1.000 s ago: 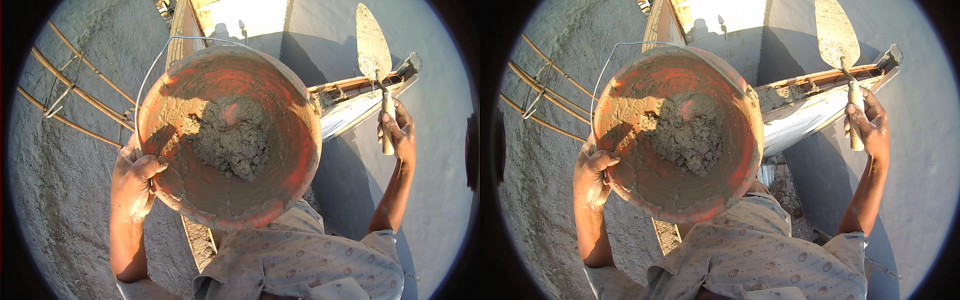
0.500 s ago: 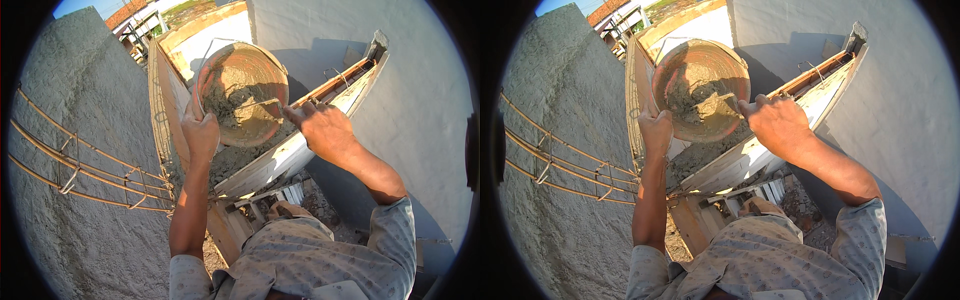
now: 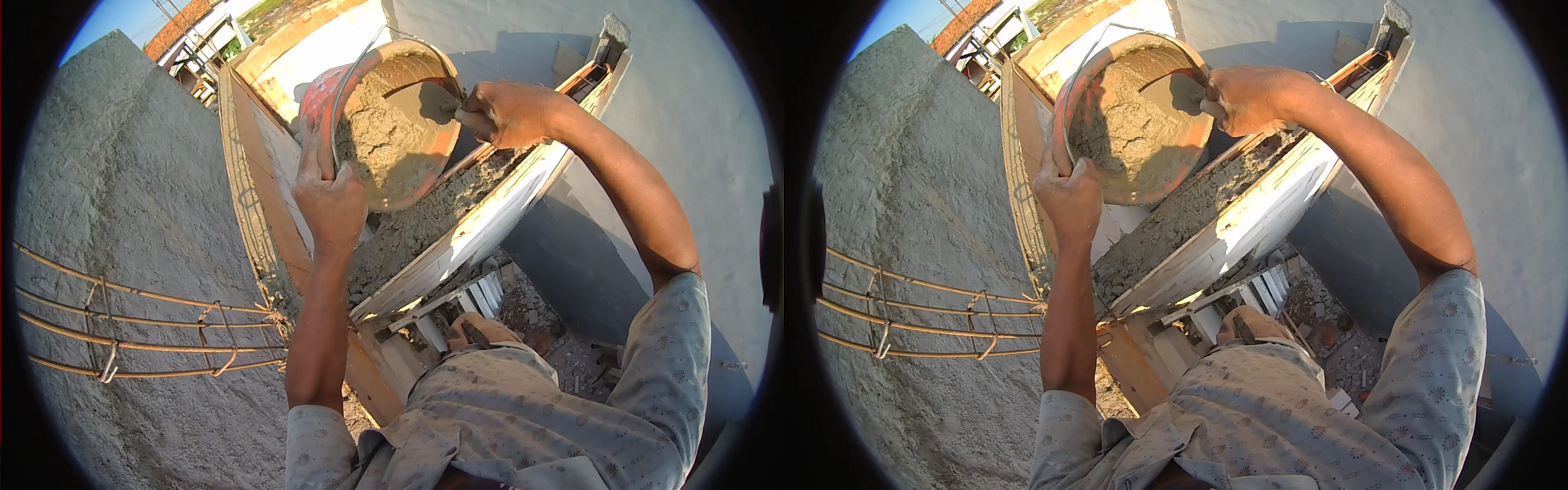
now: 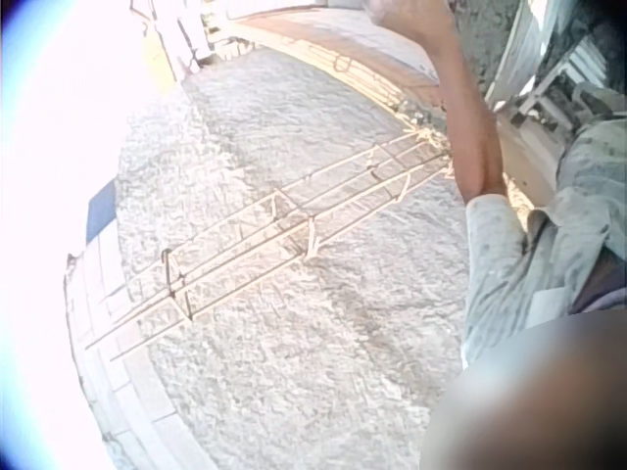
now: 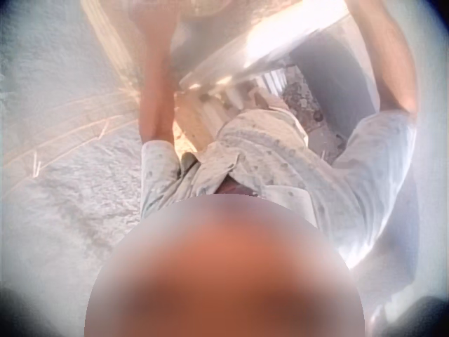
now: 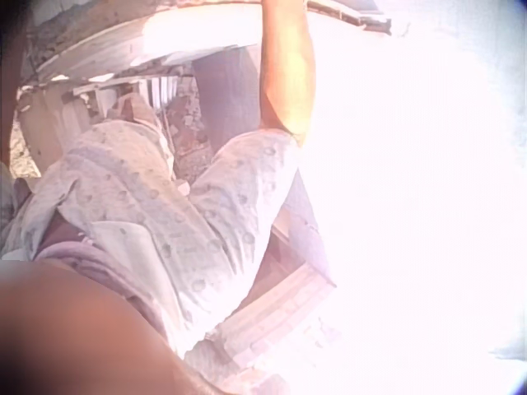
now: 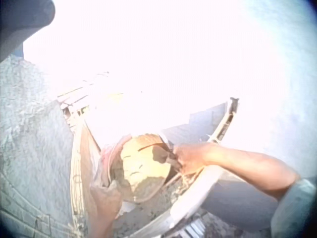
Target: Pouring concrete into a wooden form using a trowel and bucket, then climbing down a ladder.
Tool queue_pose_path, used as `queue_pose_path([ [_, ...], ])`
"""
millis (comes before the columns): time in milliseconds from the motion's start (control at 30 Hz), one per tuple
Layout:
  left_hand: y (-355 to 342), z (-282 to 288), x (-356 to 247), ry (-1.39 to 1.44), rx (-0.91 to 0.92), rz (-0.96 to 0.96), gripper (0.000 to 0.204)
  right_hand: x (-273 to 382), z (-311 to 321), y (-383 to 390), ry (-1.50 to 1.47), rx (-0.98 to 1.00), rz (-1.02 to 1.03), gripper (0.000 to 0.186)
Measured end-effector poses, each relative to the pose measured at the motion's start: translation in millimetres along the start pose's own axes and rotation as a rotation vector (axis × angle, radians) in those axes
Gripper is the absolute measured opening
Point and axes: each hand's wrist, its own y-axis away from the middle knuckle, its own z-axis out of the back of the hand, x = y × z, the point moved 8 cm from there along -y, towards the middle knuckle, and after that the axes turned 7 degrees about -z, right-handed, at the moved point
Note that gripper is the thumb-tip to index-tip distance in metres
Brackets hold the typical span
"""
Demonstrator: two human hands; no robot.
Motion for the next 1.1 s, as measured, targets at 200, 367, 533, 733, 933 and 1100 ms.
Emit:
queue_pose_path([
  [200,6.4,-18.8,28.9,-0.026,0.199,0.278,0.049,-25.1,-118.6,-4.1,-0.938,0.457,0.096,0.026],
  [367,38.1,-27.3,100.5,0.109,0.153,0.513,0.049,9.5,-186.9,-4.7,-1.167,0.393,0.013,0.034],
  [533,49.4,-36.8,133.3,0.366,0.075,0.828,0.051,5.1,-155.7,21.1,-1.465,0.323,-0.051,0.042],
  [733,67.9,-25.6,174.5,0.457,-0.117,0.981,0.009,-44.8,-143.5,47.8,-2.088,0.126,-0.044,0.036],
  [933,94.8,-39.7,193.7,0.447,-0.068,1.162,0.010,-137.5,-214.5,-7.0,-2.887,-0.109,-0.019,0.035],
  [1100,98.9,-19.8,194.9,0.523,-0.094,1.068,0.020,-99.7,-164.8,43.6,-1.963,-0.065,-0.011,0.049],
])
